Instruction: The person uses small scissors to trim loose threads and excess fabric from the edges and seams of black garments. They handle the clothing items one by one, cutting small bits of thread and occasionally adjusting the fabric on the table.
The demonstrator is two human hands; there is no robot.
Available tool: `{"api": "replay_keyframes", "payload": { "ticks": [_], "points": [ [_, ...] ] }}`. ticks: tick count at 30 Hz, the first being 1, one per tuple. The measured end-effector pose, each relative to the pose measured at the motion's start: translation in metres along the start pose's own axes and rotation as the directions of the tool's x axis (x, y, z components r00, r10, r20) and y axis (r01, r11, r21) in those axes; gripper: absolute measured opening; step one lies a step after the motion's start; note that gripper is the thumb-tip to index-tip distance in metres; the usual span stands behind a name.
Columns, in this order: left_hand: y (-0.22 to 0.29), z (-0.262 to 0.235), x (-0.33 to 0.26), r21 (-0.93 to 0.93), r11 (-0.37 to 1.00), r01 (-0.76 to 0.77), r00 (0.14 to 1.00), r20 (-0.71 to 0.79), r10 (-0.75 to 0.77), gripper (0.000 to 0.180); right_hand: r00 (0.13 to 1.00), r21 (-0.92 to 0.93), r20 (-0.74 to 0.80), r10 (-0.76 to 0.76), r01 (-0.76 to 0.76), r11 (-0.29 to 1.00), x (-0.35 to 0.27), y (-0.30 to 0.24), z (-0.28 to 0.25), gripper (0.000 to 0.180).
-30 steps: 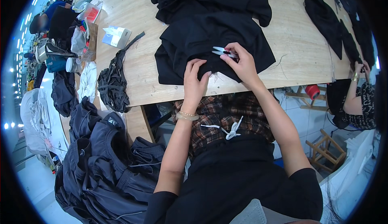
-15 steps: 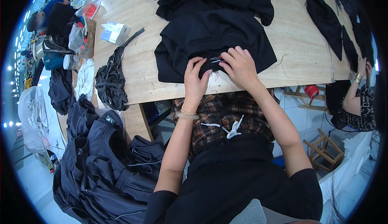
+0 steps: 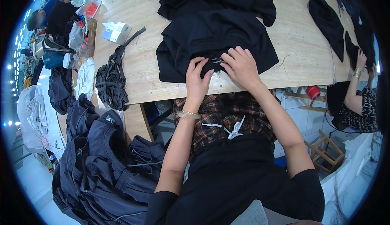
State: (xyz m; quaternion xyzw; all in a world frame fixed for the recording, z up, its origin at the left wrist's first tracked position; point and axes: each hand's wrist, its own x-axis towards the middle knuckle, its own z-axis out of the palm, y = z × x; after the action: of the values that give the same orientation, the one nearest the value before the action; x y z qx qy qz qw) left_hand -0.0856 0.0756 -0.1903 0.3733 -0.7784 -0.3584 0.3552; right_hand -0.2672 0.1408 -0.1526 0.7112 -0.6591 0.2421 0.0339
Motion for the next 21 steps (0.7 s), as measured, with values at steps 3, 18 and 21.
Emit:
{"api": "replay_keyframes", "payload": {
  "ticks": [3, 18, 21],
  "points": [
    [0.001, 0.0, 0.0, -0.002, 1.0, 0.001, 1.0, -0.003, -0.001, 0.04, 1.0, 0.001, -0.004, 0.004, -0.004, 1.0, 0.0, 0.0, 0.002, 0.021],
    [0.007, 0.006, 0.002, 0.205, 0.976, -0.068, 0.996, -0.036, 0.077, 0.029, 0.803, 0.902, 0.196, 0.563, -0.373, 0.218, 0.006, 0.015, 0.024, 0.021],
    [0.012, 0.015, 0.003, 0.398, 0.913, -0.086, 0.991, -0.058, 0.119, 0.027, 0.801, 0.904, 0.205, 0.562, -0.375, 0.206, 0.006, 0.014, 0.023, 0.021]
  ]
}}
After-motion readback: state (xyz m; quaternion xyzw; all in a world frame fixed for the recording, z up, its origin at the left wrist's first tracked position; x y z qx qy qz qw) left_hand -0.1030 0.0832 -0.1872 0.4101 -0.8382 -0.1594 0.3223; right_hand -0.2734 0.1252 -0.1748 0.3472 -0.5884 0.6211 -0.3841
